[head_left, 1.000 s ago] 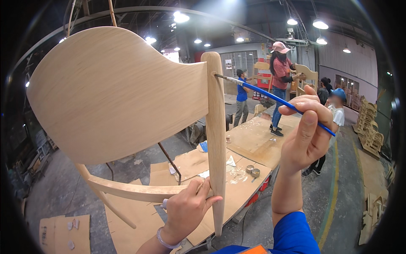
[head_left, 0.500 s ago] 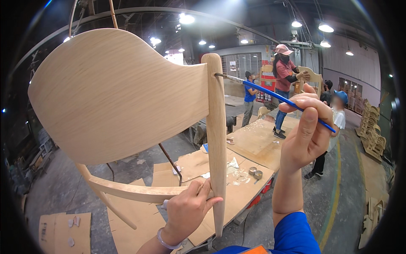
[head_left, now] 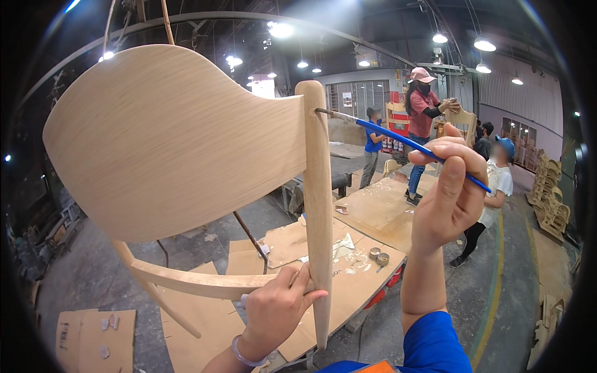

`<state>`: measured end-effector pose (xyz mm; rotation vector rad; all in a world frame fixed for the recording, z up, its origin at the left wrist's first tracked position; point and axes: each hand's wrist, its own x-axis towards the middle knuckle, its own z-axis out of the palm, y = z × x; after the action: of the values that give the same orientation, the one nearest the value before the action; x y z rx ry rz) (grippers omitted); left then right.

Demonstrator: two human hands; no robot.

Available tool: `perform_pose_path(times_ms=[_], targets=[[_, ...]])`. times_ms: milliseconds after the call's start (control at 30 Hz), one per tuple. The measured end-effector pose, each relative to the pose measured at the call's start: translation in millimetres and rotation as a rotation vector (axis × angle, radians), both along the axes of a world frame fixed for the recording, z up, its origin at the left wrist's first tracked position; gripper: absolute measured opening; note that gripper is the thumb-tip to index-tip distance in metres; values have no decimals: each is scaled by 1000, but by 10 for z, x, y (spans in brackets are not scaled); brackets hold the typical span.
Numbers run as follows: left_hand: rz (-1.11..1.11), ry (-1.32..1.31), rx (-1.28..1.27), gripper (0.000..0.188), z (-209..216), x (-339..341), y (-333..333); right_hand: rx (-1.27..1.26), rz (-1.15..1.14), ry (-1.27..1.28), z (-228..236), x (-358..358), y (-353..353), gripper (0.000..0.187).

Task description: The person uses a small brush to apply a light-colored substance to the joints and edges of a wooden chair frame. They repeatedly dip the brush into a small container and carefully touch up the chair's backrest and legs while holding the chair steady with the other hand.

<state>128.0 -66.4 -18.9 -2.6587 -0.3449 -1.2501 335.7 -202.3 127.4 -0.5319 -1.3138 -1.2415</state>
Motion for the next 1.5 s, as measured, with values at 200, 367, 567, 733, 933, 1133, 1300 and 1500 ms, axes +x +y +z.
perform_pose_path(times_ms=[200, 367, 567, 733, 933, 1133, 1300, 1500], targets=[[5, -4, -7, 57, -11, -22, 41, -4, 12, -13, -5, -28, 72, 16], [18, -31, -2, 56, -29, -74, 64, -17, 29, 2, -21, -53, 123, 16], [45, -32, -12, 57, -61, -129, 123, -35, 52, -7, -22, -80, 235, 16], [78, -19, -20, 56, -82, -189, 208, -34, 56, -3, -39, -111, 380, 17], [101, -22, -22, 55, -73, -147, 191, -28, 84, 13, -51, -55, 429, 16], [103, -29, -20, 54, -69, -179, 212, -35, 118, 19, -36, -73, 498, 16], [110, -22, -32, 55, -84, -218, 231, -28, 149, 2, -42, -72, 548, 16], [131, -25, -28, 55, -92, -242, 272, -38, 157, 7, -60, -91, 603, 16]])
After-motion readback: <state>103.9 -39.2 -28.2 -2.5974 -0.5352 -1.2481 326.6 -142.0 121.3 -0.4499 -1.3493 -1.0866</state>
